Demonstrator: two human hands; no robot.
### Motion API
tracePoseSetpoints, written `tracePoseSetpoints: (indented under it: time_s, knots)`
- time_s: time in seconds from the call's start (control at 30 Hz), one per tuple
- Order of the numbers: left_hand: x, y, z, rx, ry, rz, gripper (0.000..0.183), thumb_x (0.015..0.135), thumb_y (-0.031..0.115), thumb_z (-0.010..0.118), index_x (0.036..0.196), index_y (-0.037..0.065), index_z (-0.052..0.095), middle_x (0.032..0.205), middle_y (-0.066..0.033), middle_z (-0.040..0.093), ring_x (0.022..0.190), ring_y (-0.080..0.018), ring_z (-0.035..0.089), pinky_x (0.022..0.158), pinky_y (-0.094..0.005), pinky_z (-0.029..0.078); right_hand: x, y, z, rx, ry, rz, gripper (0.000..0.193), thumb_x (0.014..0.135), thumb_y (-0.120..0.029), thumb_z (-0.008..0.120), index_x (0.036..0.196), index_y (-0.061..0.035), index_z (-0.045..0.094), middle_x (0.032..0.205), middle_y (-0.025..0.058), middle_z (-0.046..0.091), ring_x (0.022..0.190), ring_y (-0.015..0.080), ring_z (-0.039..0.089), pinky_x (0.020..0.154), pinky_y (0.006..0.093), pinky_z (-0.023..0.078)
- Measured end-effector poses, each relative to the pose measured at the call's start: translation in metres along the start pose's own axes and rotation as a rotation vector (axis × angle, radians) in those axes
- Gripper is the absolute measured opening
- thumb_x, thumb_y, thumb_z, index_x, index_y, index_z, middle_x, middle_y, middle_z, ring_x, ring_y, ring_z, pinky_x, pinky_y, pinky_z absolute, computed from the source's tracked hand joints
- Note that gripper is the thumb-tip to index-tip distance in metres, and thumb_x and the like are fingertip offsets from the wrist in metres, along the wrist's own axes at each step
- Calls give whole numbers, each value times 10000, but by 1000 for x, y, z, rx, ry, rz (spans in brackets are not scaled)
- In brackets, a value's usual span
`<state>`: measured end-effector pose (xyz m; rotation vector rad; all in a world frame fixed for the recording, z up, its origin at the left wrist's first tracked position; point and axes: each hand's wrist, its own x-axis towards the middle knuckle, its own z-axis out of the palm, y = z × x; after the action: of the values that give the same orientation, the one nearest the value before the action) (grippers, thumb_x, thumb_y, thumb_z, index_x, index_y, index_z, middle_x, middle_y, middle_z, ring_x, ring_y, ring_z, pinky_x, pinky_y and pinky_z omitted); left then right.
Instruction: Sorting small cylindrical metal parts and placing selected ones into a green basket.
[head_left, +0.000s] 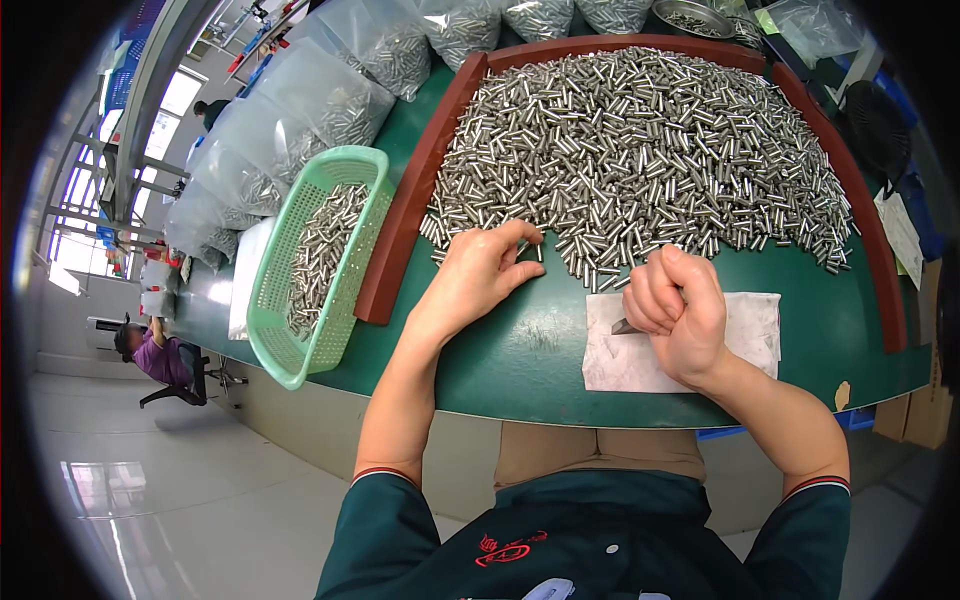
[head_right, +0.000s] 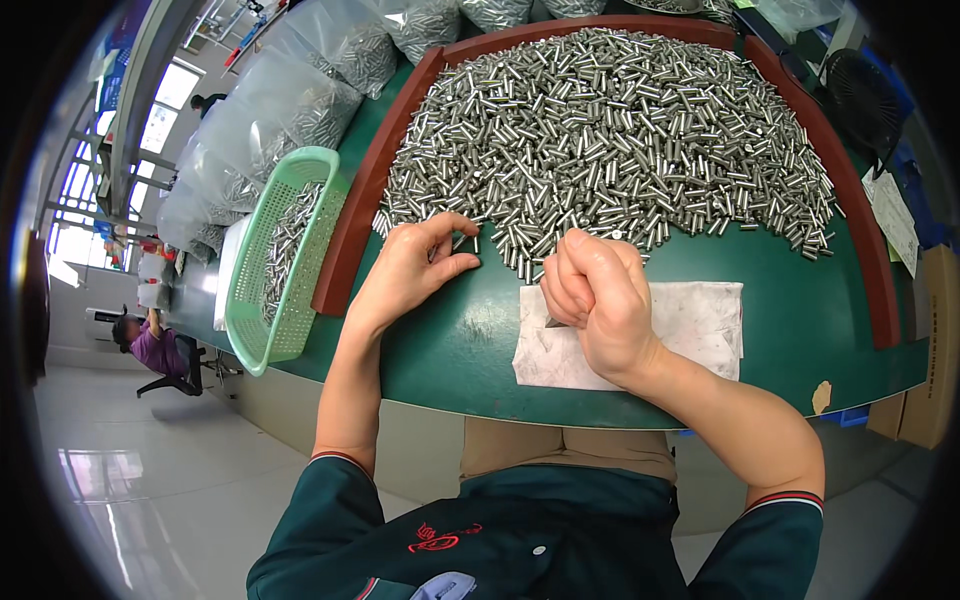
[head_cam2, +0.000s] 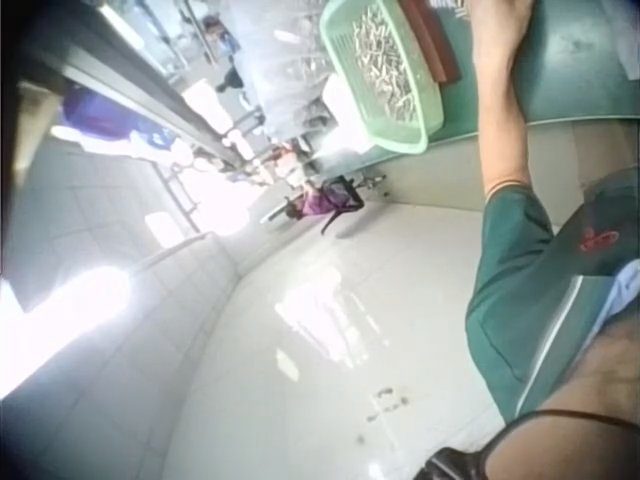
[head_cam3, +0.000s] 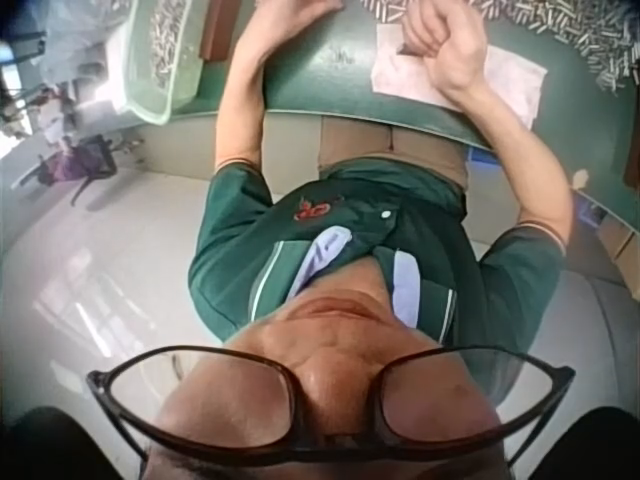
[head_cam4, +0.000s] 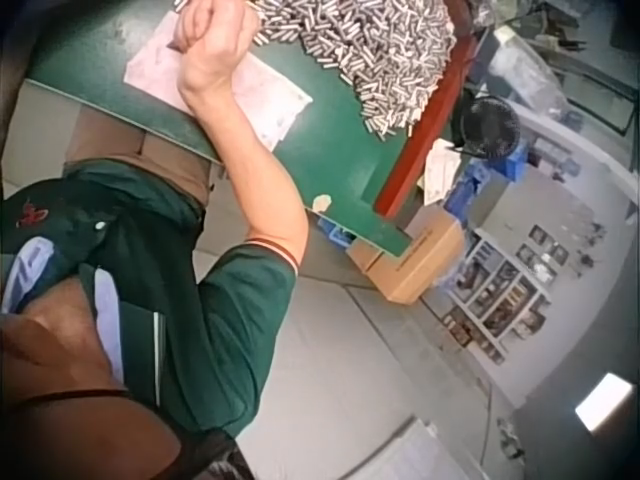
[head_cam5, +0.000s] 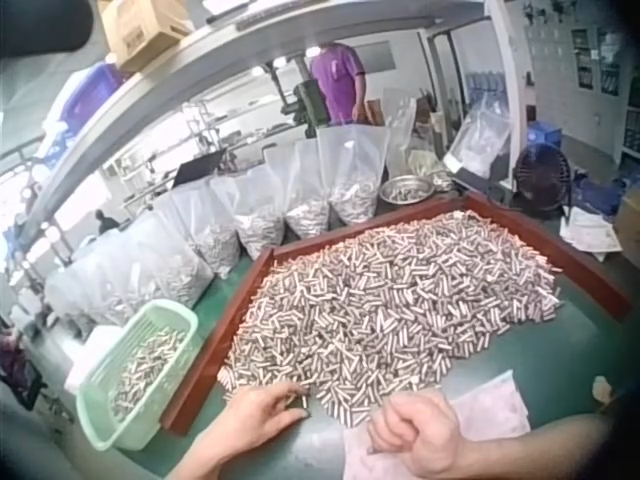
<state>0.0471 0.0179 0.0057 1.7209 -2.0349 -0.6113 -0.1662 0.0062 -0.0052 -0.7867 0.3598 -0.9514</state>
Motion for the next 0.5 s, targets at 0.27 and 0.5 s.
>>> tracePoseSetpoints:
  time_s: [0.27, 0.5]
  knots:
    - [1, -1, -1, 12, 49, 59, 145, 701, 51, 627, 842, 24, 615, 531, -49, 468, 446, -113, 410, 438, -264, 348, 1, 0, -1, -4, 15, -2, 409, 877, -206, 332, 487, -99, 271, 424, -3, 271, 401, 81, 209, 390, 235, 185]
    - [2, -12, 8, 51, 151, 277, 75, 710, 37, 616, 777, 3, 618, 613, -102, 580, 502, -132, 536, 475, -250, 415, -1, 0, 2, -2, 5, 0, 402, 874, -198, 329, 490, -98, 273, 427, -4, 273, 401, 81, 209, 390, 233, 185]
